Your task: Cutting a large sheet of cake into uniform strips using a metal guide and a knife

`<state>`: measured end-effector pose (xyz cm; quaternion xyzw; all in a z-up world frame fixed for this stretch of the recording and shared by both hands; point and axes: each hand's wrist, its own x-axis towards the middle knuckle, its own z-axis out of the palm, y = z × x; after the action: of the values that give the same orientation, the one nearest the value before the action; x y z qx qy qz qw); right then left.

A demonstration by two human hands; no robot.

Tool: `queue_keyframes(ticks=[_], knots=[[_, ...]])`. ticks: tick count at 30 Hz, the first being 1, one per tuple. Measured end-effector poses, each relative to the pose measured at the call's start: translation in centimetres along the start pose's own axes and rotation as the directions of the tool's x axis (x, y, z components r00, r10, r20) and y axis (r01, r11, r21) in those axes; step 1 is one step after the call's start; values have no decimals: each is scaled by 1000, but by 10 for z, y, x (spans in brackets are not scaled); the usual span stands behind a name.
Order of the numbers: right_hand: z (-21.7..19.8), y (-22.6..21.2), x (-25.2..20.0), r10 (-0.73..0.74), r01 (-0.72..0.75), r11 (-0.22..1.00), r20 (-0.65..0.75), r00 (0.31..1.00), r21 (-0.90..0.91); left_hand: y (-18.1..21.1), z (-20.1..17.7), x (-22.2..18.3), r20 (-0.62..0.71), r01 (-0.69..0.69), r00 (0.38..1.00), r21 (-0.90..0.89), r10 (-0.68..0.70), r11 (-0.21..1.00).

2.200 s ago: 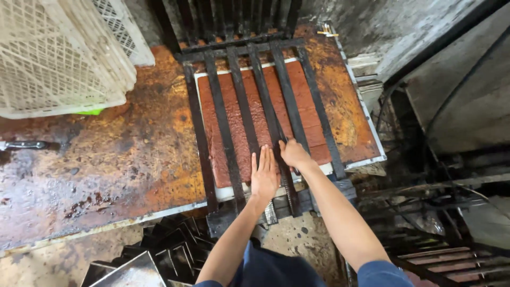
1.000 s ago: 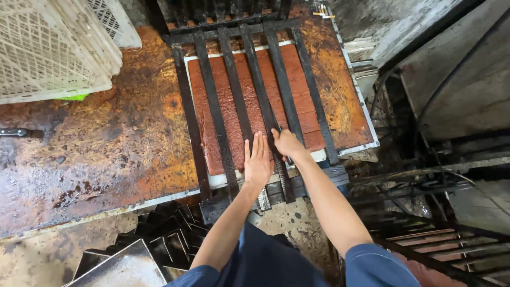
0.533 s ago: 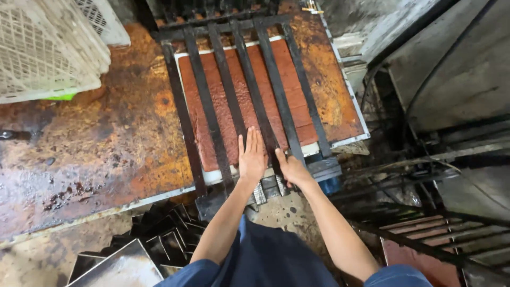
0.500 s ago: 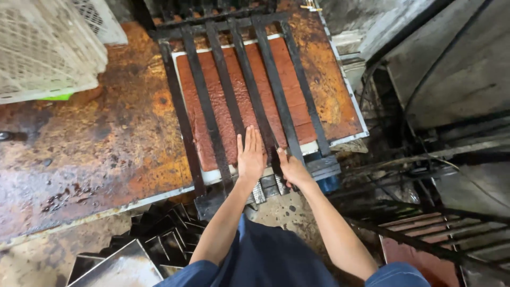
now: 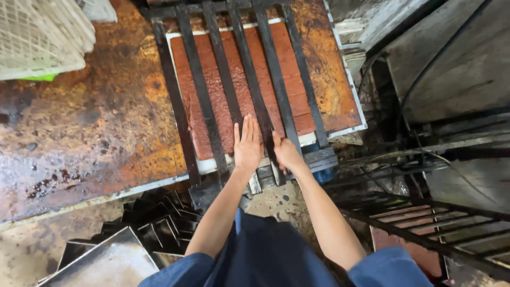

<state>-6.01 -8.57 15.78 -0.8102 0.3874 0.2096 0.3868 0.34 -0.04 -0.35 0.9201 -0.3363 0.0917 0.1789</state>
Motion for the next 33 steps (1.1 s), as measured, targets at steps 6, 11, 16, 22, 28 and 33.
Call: queue_keyframes(ticks=[6, 11, 16, 22, 28, 33], knots=[[30, 87, -75, 223, -218, 974, 99, 970, -54, -1, -13, 2, 100, 9, 995, 25, -12, 1000], [39, 108, -3, 14, -17, 997, 46, 999, 79, 1, -8, 0, 159, 29, 987, 37, -35, 999], [35, 100, -77, 97, -103, 992, 82, 992, 67, -1, -5, 1, 243, 38, 968, 78, -56, 996], [31, 91, -114, 238, -238, 971, 117, 964, -15, 4, -2, -1, 251, 61, 964, 107, -86, 992], [34, 132, -131, 185, -190, 981, 134, 974, 33, 9, -13, 0, 215, 80, 970, 144, -110, 986], [57, 121, -109, 167, -135, 907, -47, 985, 398, -25, -6, -12, 146, -91, 987, 136, 71, 986]])
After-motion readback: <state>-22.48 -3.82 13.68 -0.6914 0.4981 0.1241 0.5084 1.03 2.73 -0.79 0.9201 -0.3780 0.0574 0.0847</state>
